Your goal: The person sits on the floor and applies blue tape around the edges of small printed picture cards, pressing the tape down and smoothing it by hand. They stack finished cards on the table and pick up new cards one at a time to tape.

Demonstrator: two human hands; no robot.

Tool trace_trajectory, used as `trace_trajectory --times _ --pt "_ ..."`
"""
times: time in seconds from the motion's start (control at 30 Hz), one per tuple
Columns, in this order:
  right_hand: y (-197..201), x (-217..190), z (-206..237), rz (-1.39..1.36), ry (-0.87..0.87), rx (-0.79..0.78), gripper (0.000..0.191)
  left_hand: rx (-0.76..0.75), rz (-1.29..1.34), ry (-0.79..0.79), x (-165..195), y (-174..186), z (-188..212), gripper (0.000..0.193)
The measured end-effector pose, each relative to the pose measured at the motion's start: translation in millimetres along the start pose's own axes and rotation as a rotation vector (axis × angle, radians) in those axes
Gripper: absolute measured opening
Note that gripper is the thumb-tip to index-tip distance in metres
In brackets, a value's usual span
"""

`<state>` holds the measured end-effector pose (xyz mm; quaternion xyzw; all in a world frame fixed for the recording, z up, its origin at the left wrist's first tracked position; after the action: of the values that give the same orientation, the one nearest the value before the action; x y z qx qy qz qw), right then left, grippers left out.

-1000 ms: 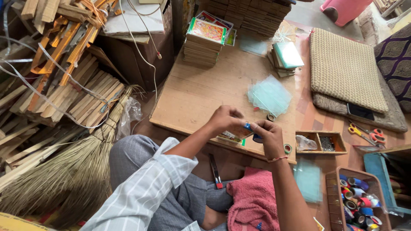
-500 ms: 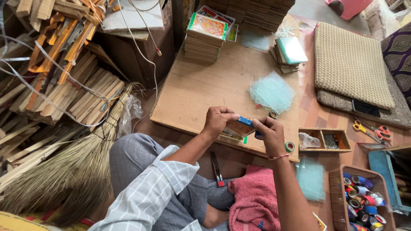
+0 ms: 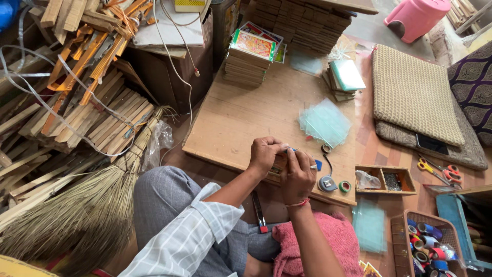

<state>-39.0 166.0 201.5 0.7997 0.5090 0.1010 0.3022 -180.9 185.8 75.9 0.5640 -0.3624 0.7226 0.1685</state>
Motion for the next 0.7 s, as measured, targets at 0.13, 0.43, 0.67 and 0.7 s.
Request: trace_trajectory --times 0.13,0.43,0.67,0.7 --pt "-2.7 5.0 -2.3 0.013 0.009 -0.033 0.035 -0.018 0.011 -0.005 -5.7 -1.7 -4.8 0.013" --pt "15.1 31.9 -0.1 0.02 -0.011 -0.023 0.028 -0.007 -0.09 -0.094 1.9 0.1 -3.9 0.016" --pt "-57.4 54.7 147.9 0.007 -0.526 -0.525 0.015 0.063 -0.172 -0.126 -9.3 3.2 -8.9 0.02" --pt "-76.9 56.7 181.9 -0.078 -0.65 -0.715 0.031 0.062 -0.138 -0.096 -13.8 4.0 -10.6 0.02"
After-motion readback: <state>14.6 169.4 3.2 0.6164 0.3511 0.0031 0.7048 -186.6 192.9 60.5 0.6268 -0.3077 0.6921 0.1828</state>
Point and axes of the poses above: each hand's wrist, its own z-axis away from the middle knuckle, its own y-axis out of the back of the hand, x = y × z, the point moved 9 cm from there along -z, towards the middle knuckle, and after that the axes turned 1 degree about x, right-handed, at the moved point
